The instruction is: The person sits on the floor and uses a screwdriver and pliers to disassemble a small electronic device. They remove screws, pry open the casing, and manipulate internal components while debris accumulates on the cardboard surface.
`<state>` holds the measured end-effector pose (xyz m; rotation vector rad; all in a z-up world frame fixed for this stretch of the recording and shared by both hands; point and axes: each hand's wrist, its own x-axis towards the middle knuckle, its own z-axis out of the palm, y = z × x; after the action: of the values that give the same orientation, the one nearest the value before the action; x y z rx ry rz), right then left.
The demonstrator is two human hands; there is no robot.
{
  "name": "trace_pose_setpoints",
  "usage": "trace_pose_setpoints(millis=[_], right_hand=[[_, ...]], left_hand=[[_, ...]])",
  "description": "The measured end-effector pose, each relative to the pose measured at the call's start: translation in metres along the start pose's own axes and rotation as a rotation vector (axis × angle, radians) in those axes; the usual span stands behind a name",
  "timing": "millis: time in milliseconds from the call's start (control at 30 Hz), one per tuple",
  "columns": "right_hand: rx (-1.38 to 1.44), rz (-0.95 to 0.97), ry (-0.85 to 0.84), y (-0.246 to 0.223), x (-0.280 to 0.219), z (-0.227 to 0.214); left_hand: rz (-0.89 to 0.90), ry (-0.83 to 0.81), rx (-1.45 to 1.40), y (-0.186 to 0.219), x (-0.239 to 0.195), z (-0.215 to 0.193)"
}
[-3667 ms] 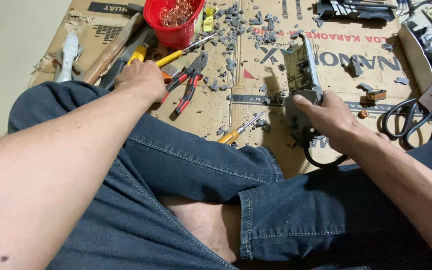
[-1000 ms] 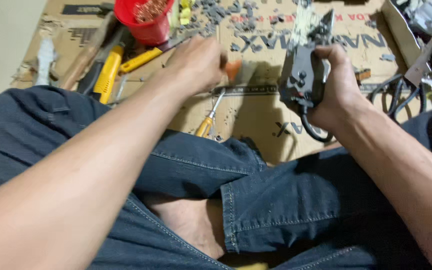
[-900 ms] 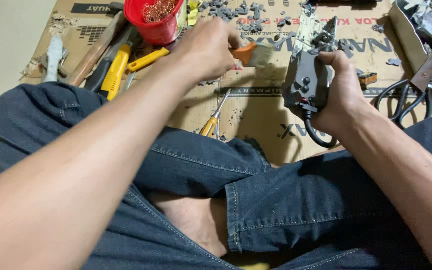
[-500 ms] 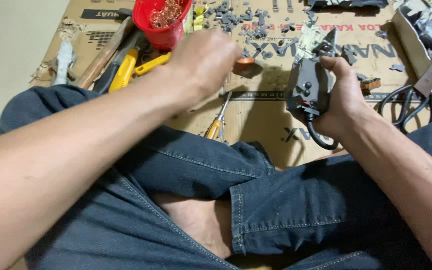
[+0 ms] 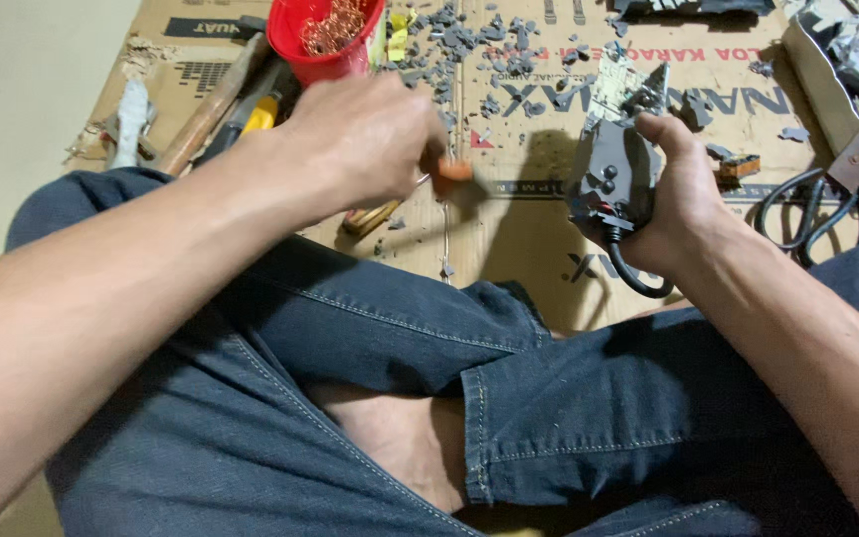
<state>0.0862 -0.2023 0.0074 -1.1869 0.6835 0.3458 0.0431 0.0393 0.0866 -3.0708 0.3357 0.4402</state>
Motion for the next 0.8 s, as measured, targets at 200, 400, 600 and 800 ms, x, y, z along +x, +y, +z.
trace_pose_setpoints(millis=[200,400,600,800], right_hand=[[0.001,-0.017,-0.023,0.0,-0.006,0.004],[0.032,0.014,-0.001,-0.001,-0.001,0.001],[0.028,0.008,0.021,-0.001,-0.017,0.009],[0.05,0.05,-0.005,0.0,0.006,0.0]], left_hand=[[0.064,-0.187,0.186,0.003,-0.003,0.012],[-0.039,0.328,0.038,-0.029,0.017,0.026],[-0.144,-0.329,0.198,-0.003,-0.034,-0.031],[0.033,0.238,0.179,-0.031,0.019,0.03]])
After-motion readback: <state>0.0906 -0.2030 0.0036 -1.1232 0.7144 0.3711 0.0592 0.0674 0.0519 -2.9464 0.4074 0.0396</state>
